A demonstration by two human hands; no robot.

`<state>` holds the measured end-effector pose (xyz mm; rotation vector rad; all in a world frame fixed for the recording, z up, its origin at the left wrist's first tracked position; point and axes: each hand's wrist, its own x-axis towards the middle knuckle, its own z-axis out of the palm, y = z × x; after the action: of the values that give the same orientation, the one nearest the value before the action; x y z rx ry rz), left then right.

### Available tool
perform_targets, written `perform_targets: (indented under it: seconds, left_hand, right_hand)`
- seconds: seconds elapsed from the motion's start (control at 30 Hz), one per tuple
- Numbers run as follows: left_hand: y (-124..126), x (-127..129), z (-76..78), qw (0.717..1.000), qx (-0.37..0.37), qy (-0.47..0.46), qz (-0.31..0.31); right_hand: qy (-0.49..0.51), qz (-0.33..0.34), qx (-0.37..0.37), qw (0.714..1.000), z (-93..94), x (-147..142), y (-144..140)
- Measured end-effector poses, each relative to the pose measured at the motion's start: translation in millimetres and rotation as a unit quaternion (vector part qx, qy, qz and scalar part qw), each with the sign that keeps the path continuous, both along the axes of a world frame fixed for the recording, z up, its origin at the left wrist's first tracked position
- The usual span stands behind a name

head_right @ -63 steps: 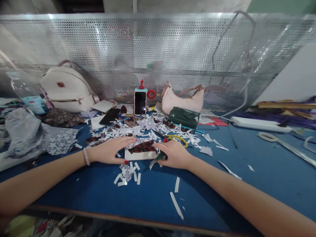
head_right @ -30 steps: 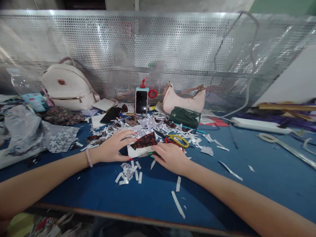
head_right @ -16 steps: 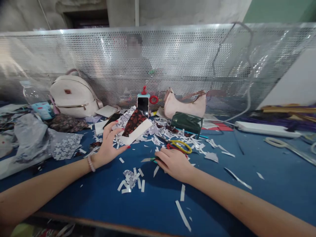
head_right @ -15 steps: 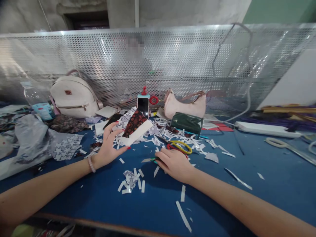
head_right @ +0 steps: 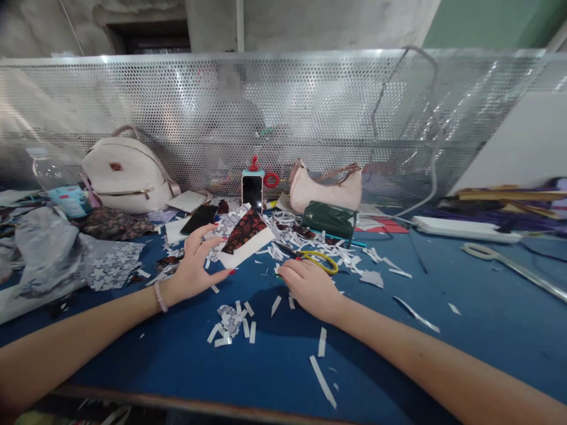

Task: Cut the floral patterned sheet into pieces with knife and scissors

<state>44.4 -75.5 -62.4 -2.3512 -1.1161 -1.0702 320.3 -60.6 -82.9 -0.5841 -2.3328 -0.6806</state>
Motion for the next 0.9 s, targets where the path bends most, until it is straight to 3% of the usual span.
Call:
perform_targets:
  seconds: [0.13, 0.47, 0.9]
  left_hand:
    - [-1.0, 1.0, 0.2, 0.998, -0.026, 0.042, 0.035]
    - [-4.5, 1.6, 1.8, 0.995, -0.052, 0.079, 0.03]
    - [-0.6, 1.3, 7.7, 0.972, -0.164, 0.164, 0.026]
  right_hand:
    - [0.004, -0.001, 0.012, 1.0, 2.2, -0.3, 0.1]
    - [-0.011, -0.014, -0.007, 1.0, 3.9, -1.4, -0.1]
    - [-0.108, -0.052, -0.185, 0.976, 1.6, 0.4, -0.1]
